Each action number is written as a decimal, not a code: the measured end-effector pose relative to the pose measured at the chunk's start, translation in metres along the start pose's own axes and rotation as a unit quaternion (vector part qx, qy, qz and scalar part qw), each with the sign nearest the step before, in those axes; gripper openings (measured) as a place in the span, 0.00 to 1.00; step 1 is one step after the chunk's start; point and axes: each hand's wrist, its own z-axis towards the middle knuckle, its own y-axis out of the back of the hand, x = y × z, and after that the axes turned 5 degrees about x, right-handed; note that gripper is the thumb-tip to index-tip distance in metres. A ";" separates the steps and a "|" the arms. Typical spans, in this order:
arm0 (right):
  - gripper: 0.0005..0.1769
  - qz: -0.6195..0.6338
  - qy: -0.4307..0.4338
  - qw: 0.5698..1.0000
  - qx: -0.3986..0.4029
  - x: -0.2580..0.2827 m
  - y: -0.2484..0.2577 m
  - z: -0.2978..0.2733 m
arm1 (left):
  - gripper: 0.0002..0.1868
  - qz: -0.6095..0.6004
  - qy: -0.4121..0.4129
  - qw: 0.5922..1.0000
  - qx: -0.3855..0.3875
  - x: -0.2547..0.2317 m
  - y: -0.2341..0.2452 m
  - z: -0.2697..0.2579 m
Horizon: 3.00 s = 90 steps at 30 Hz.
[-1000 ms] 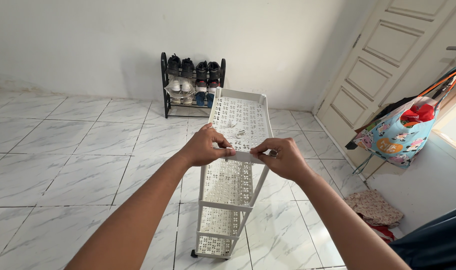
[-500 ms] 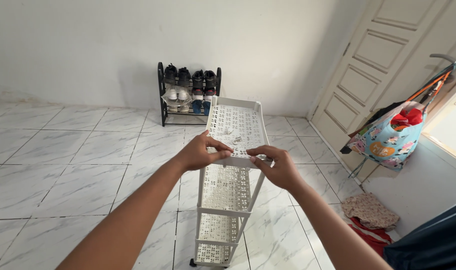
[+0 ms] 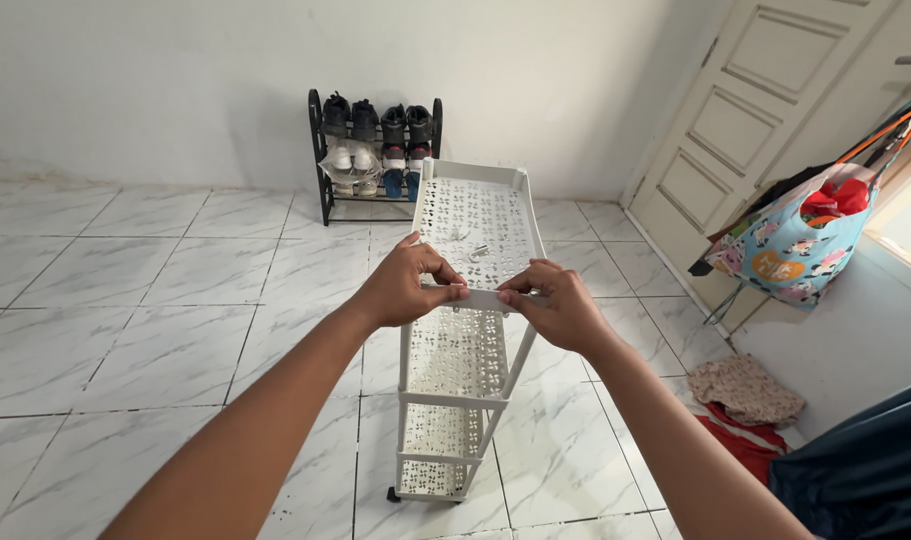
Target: The person assembles a white plastic three-tier rolling cart by inserting four vertical poles into the bottom tray, stacking the middle and top trays onto the poles, and securing the top tray with small plastic clips. The cart is completed and stands upright on the floor.
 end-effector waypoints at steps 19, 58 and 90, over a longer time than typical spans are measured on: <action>0.15 -0.089 -0.102 0.989 0.063 0.015 0.006 0.006 | 0.19 -0.011 0.029 0.999 0.041 -0.013 0.013 -0.001; 0.13 -0.003 -0.165 0.981 0.100 -0.033 -0.131 -0.057 | 0.24 -0.296 0.203 0.918 -0.169 0.095 -0.167 -0.145; 0.08 -0.096 -0.161 0.979 0.074 -0.090 -0.214 -0.056 | 0.18 -0.152 0.132 0.979 0.008 0.139 -0.150 -0.119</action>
